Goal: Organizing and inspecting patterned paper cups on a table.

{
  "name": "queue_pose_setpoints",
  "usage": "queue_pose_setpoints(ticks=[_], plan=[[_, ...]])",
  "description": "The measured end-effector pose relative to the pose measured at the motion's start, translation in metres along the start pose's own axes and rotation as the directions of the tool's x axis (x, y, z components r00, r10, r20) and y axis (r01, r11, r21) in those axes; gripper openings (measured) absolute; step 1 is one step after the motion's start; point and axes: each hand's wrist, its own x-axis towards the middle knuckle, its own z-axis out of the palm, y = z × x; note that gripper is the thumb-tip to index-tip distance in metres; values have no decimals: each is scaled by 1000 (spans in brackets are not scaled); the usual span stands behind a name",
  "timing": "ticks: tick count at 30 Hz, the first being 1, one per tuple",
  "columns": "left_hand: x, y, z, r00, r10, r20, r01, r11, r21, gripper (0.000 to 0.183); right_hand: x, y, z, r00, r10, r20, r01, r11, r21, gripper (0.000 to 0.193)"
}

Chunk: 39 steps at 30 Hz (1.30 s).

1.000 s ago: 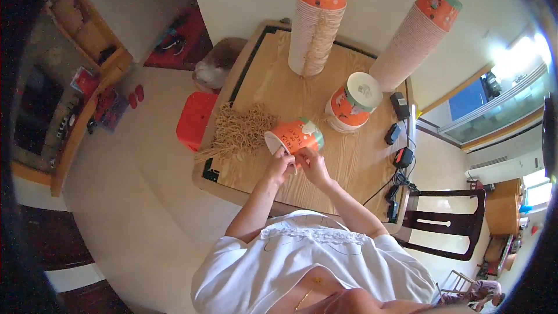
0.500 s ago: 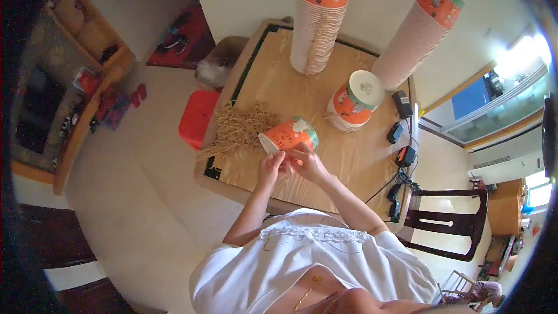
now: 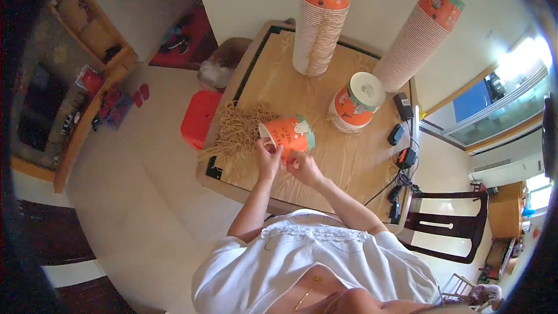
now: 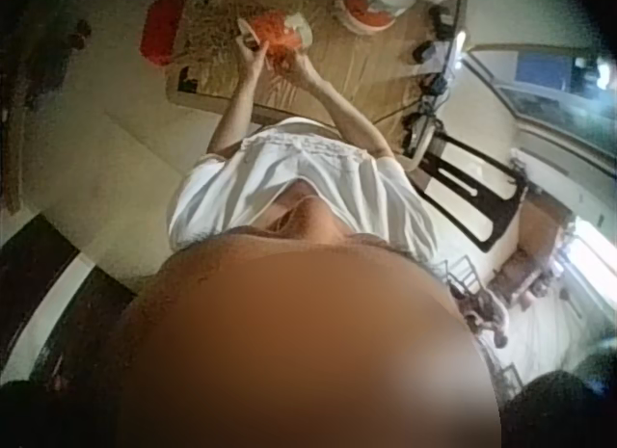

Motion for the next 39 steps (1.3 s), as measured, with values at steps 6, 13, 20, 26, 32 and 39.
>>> queue_pose_setpoints(ticks=[6,13,20,26,32,39], plan=[[-23,-52,6,914,5,405,-122,957,265,21,23,-22,-14,960,147,-238,-140,989,49,16],[-63,4,9,930,-60,363,-123,879,460,52,38,-12,-22,978,206,16,-205,957,204,24],[-80,-25,-7,888,-93,450,-142,876,461,23,27,9,-52,932,165,-322,-311,820,-480,46],[-77,-8,-7,870,149,471,-361,842,401,13,13,29,-78,774,616,-148,-616,786,46,53],[-47,29,13,902,-21,431,94,984,-150,20,9,1,-92,943,182,-277,-194,981,-15,60],[-11,89,40,900,203,385,-111,962,-250,20,42,-81,-151,932,-35,-361,-36,981,-190,75]])
